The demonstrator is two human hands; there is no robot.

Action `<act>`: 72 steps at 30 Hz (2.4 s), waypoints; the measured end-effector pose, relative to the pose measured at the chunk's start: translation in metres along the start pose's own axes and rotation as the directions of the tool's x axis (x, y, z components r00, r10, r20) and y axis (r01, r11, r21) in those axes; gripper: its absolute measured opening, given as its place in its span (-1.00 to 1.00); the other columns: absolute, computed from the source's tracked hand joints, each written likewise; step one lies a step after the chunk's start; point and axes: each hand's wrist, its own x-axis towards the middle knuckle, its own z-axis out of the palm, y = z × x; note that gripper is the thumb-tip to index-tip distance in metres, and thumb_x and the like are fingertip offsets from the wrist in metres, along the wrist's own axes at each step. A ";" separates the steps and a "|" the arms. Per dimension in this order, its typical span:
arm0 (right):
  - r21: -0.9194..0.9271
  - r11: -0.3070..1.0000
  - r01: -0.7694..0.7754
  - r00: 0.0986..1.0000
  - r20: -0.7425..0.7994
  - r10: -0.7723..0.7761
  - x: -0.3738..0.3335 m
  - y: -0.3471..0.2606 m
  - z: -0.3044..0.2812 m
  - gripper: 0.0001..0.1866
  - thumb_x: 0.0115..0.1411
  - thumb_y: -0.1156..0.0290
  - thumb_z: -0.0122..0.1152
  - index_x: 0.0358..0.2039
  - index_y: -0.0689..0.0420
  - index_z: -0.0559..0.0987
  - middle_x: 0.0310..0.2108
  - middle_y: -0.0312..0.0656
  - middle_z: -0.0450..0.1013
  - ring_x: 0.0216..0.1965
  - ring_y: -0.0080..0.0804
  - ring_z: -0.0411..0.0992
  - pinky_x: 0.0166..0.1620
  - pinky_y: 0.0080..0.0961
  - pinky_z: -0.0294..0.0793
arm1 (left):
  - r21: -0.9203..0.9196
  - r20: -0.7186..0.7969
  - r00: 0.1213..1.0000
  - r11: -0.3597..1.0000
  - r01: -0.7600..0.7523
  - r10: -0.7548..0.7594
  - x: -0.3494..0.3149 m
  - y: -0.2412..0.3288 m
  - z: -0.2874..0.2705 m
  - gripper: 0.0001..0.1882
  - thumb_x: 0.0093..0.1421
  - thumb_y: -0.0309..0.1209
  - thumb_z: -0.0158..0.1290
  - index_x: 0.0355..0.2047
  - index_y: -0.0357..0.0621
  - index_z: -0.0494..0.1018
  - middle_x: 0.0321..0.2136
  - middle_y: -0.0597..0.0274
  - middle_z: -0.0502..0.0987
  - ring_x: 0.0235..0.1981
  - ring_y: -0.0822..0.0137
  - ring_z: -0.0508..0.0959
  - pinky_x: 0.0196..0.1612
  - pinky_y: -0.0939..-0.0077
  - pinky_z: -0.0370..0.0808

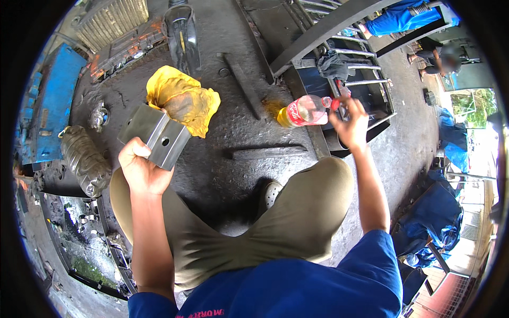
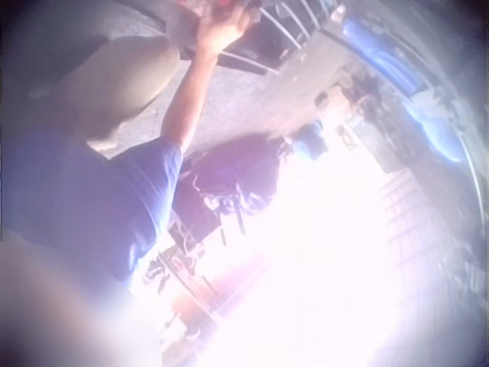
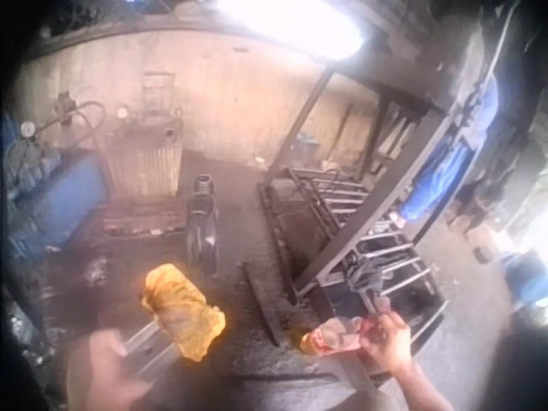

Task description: The person squats and cleans a small metal part by pouring liquid from a plastic bottle onto a yellow cloth and wiping the part. The person repeatedly wipes and inspects the part, then places it on a nearby table.

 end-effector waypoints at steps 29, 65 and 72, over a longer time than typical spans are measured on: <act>-0.578 0.813 0.074 0.722 0.593 0.356 0.063 -0.016 -0.001 -0.49 0.36 -0.10 0.07 -0.10 0.15 0.54 -0.19 0.15 0.59 -0.11 0.18 0.57 -0.04 0.04 0.54 | -0.039 0.050 0.999 0.999 -0.011 0.013 0.004 0.002 -0.008 -0.29 -0.15 -0.45 -0.08 0.12 -0.41 0.42 0.04 -0.06 0.57 0.04 0.05 0.58 0.22 0.12 0.49; 0.468 -0.226 -0.854 0.500 0.859 -0.111 0.105 -0.217 0.045 -0.35 0.32 0.01 0.26 0.25 0.20 0.41 0.17 -0.05 0.46 0.23 -0.20 0.40 0.33 -0.14 0.29 | 0.002 0.546 0.834 0.995 -0.097 0.081 -0.004 -0.007 0.019 0.06 -0.49 -0.48 0.01 0.26 -0.27 0.28 0.09 -0.08 0.49 0.11 0.05 0.52 0.23 0.17 0.47; 0.610 -0.397 -0.686 0.693 0.714 -0.099 0.096 -0.232 0.026 -0.46 0.38 0.21 0.18 0.26 0.22 0.36 0.18 -0.03 0.44 0.22 -0.18 0.42 0.31 -0.10 0.38 | 0.220 0.326 0.945 0.971 -0.091 0.015 -0.007 -0.011 0.010 0.03 -0.43 -0.50 0.03 0.27 -0.30 0.27 0.10 -0.08 0.49 0.16 0.04 0.50 0.28 0.11 0.41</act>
